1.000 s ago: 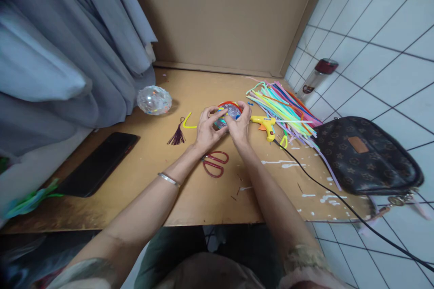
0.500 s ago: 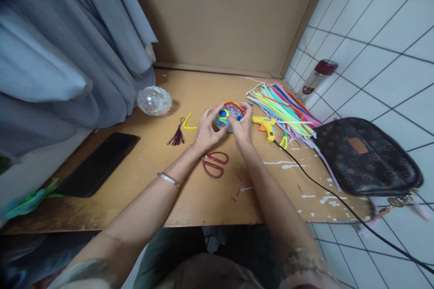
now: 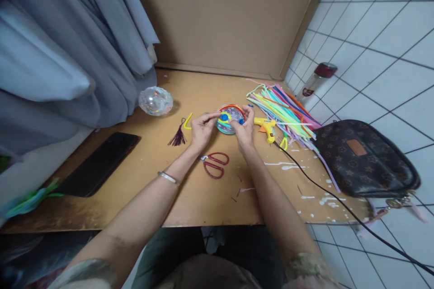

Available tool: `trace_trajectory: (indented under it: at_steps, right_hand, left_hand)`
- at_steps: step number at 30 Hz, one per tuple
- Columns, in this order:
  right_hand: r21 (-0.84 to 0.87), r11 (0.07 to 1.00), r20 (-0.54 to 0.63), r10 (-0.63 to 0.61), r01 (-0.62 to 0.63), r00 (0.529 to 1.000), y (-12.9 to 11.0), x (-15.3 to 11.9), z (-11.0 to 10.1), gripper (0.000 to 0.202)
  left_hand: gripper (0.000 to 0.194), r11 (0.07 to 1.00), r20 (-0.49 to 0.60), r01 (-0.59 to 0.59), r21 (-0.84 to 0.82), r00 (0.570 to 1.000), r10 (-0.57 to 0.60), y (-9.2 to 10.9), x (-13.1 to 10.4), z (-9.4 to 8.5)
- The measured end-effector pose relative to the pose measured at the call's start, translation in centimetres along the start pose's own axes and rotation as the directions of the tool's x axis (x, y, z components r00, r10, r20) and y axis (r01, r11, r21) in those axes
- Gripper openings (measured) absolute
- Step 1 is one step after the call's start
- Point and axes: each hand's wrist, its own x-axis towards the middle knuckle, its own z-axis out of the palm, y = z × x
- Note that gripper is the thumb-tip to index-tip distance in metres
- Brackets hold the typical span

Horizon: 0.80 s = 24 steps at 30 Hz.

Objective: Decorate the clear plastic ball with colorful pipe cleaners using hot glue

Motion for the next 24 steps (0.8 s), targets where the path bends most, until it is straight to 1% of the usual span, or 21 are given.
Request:
trace_trajectory:
  at_steps: [3,6,8,10,13,19,21,24]
  right_hand:
    - [0.014,1.000,0.001,0.001,-0.001,1.000,0.0,-0.1,-0.1,0.060]
    - [0.000,1.000,0.011,-0.007,0.007,1.000,0.1,-0.1,-0.2,0.060]
    - [-0.011,1.000,0.014,-0.008,0.008,1.000,0.2,0.0,-0.3,0.061]
    - [-0.017,1.000,0.007,0.000,0.000,1.000,0.2,0.0,-0.4,0.062]
    - [-0.008,1.000,0.004,0.015,-0.015,1.000,0.0,0.0,-0.5,0.063]
    - [-0.008,1.000,0.021,0.001,-0.001,1.000,-0.3,-0.3,-0.4,0.062]
    - [-0.024,1.000,0.024,-0.002,0.003,1.000,-0.2,-0.3,-0.4,0.062]
    - [-0.034,0.999,0.023,0.004,-0.003,1.000,-0.1,-0.2,-0.6,0.061]
  left_hand:
    - [0.012,0.982,-0.047,0.127,-0.139,0.990,-0.134,-0.6,0.4,0.0]
    - [0.018,0.955,-0.063,0.188,-0.229,0.976,-0.207,-1.2,0.8,0.0]
    - [0.024,0.944,-0.079,0.205,-0.258,0.969,-0.233,-1.4,1.0,0.0]
    - [0.028,0.935,-0.120,0.230,-0.270,0.956,-0.269,-1.4,1.1,0.0]
    - [0.028,0.912,-0.163,0.290,-0.289,0.924,-0.346,-1.4,1.1,0.0]
    - [0.024,0.861,-0.139,0.365,-0.354,0.890,-0.435,-1.2,1.2,0.1]
    - [0.027,0.849,-0.107,0.385,-0.361,0.887,-0.448,-1.1,1.1,0.1]
    - [0.034,0.841,-0.041,0.398,-0.367,0.896,-0.442,-0.8,0.9,0.1]
